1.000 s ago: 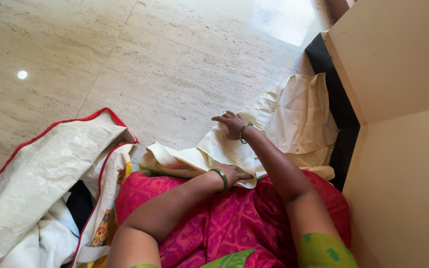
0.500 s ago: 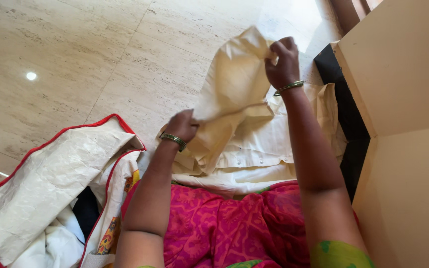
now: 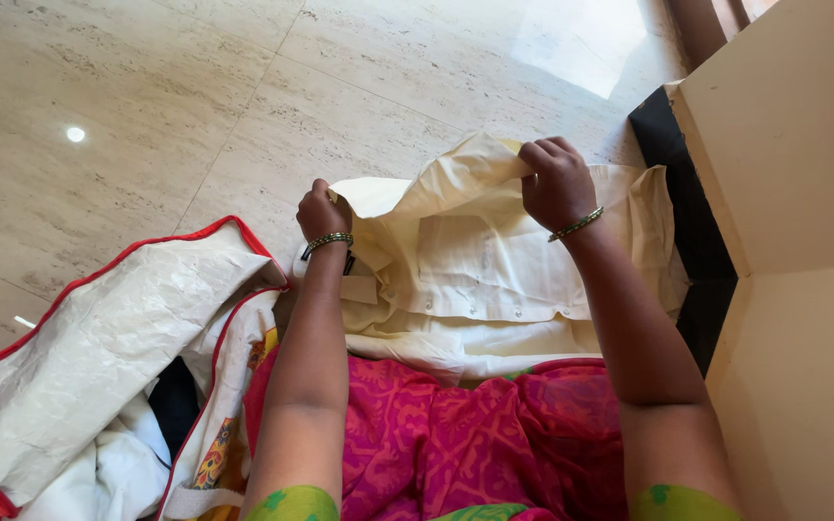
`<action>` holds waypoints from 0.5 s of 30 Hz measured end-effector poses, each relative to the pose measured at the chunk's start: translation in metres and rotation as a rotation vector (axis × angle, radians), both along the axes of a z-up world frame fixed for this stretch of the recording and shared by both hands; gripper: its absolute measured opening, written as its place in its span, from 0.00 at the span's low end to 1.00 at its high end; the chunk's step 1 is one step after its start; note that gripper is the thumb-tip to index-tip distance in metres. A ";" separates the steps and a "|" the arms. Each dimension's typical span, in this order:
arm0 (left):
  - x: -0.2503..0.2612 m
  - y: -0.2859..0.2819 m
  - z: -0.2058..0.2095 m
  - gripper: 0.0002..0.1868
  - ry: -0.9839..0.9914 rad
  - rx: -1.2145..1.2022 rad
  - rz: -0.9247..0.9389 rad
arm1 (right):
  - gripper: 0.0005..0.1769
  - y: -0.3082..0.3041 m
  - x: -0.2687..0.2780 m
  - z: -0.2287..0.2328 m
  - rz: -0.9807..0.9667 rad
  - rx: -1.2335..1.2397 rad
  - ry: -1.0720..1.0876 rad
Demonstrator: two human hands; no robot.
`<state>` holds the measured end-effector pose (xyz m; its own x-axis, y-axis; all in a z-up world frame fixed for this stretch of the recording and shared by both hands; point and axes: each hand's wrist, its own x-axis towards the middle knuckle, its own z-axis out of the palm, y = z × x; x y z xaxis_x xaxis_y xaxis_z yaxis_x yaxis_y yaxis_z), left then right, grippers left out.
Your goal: The person buttons a shirt, spreads it out on the floor, and folds the sides and sleeves inward to create a rectangular shape.
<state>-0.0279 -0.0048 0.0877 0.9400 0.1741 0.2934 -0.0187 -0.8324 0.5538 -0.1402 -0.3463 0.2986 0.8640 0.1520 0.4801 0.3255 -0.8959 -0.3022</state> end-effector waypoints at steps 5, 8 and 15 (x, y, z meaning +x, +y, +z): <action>0.007 0.007 -0.014 0.09 -0.063 -0.215 0.005 | 0.08 0.004 -0.013 -0.013 0.034 0.049 -0.280; 0.017 0.013 -0.023 0.07 -0.042 -0.241 -0.023 | 0.07 0.015 -0.045 -0.060 0.089 -0.036 -0.353; 0.005 0.038 -0.019 0.22 0.378 0.050 -0.032 | 0.12 0.010 -0.121 -0.189 -0.025 -0.252 0.686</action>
